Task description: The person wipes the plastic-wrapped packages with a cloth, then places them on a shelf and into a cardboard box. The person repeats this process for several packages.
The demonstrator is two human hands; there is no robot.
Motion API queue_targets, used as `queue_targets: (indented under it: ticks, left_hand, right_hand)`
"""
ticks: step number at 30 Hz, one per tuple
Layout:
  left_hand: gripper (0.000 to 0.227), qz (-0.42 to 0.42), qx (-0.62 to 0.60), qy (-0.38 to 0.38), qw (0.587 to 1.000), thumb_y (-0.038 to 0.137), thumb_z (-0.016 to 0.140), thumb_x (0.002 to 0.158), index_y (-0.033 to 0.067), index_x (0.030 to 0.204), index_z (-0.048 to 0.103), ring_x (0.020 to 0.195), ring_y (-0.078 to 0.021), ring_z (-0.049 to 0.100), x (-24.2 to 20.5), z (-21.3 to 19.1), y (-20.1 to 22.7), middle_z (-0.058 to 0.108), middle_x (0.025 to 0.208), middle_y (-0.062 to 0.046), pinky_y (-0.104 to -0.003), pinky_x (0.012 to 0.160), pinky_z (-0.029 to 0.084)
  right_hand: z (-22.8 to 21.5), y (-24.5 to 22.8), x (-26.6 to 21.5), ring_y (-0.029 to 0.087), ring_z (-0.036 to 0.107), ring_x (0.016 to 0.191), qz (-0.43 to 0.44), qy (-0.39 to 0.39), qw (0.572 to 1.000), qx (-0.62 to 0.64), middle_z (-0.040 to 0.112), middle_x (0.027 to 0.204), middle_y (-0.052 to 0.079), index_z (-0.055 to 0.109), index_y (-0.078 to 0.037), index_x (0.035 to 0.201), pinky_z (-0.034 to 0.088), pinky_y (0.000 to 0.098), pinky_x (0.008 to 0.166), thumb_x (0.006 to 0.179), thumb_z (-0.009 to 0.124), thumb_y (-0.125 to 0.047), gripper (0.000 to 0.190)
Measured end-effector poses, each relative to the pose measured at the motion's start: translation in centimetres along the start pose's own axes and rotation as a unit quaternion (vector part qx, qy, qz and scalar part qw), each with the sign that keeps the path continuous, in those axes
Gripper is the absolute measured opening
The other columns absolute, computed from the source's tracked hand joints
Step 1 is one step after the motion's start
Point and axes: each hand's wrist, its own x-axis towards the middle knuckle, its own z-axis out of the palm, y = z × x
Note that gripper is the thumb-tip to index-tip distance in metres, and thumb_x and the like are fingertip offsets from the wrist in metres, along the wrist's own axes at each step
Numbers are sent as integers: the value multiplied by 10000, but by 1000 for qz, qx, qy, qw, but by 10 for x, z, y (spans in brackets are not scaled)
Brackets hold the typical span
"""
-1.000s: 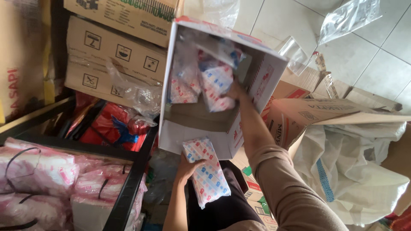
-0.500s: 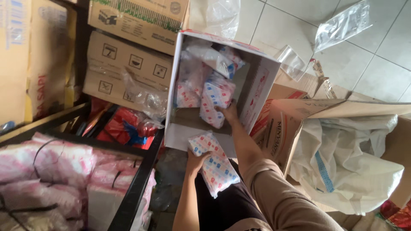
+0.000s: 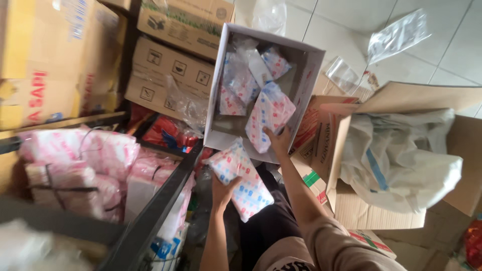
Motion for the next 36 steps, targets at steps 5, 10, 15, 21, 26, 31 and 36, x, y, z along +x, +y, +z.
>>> queue_targets:
  ticks: [5, 10, 15, 21, 26, 31, 36]
  left_hand:
    - [864, 68, 15, -27, 997, 87, 885, 696, -17, 1422, 428, 1138, -220, 646, -91, -21, 46, 637, 1279, -139, -361, 976, 533]
    - [761, 102, 57, -21, 993, 92, 898, 675, -29, 1334, 536, 1065, -223, 666, -206, -59, 58, 688, 1199, -142, -364, 933, 541]
    - [711, 162, 46, 3, 986, 110, 916, 627, -29, 1255, 613, 984, -228, 707, -322, -103, 36, 737, 1105, -126, -388, 884, 573]
    - [699, 228, -39, 1, 973, 108, 891, 690, -55, 1304, 598, 1037, -279, 691, -428, -157, -27, 715, 1161, -182, -420, 918, 559]
    - [947, 268, -263, 33, 926, 121, 854, 677, 5, 1496, 392, 1207, -346, 614, -484, -201, -89, 588, 1370, -185, -506, 990, 525]
    - [925, 323, -373, 118, 862, 250, 789, 784, 46, 1572, 349, 1294, -373, 541, -521, -235, -140, 504, 1479, -179, -562, 1013, 474]
    - [842, 359, -462, 183, 790, 278, 754, 819, 51, 1535, 373, 1258, -352, 539, -544, -242, -157, 511, 1417, -163, -534, 999, 476]
  right_hand:
    - [-82, -73, -80, 227, 708, 1044, -5, -154, 974, 168, 745, 1140, 101, 618, 25, 1270, 564, 370, 936, 764, 876, -224, 621]
    - [-144, -107, -159, 298, 634, 1198, 77, -300, 827, 470, 656, 1307, 167, 503, 24, 1411, 511, 445, 1038, 838, 789, -185, 674]
    - [-178, -116, -218, 359, 600, 1308, 64, -441, 693, 566, 607, 1426, 211, 450, 57, 1486, 437, 487, 1146, 864, 723, -249, 745]
    - [-168, -144, -291, 369, 606, 1276, 140, -469, 641, 592, 612, 1408, 201, 459, 24, 1487, 441, 516, 1147, 929, 697, -362, 719]
    - [-157, -204, -389, 380, 692, 944, 170, -660, 454, 574, 692, 1096, 217, 543, -33, 1313, 559, 492, 756, 944, 624, -603, 684]
    - [-162, -248, -496, 219, 671, 790, 210, -804, 254, 495, 633, 974, 100, 483, -71, 1313, 536, 374, 725, 1026, 591, -453, 490]
    - [-157, -281, -576, 174, 677, 731, 216, -867, 73, 444, 635, 1005, 74, 460, -70, 1337, 550, 333, 676, 946, 675, -437, 578]
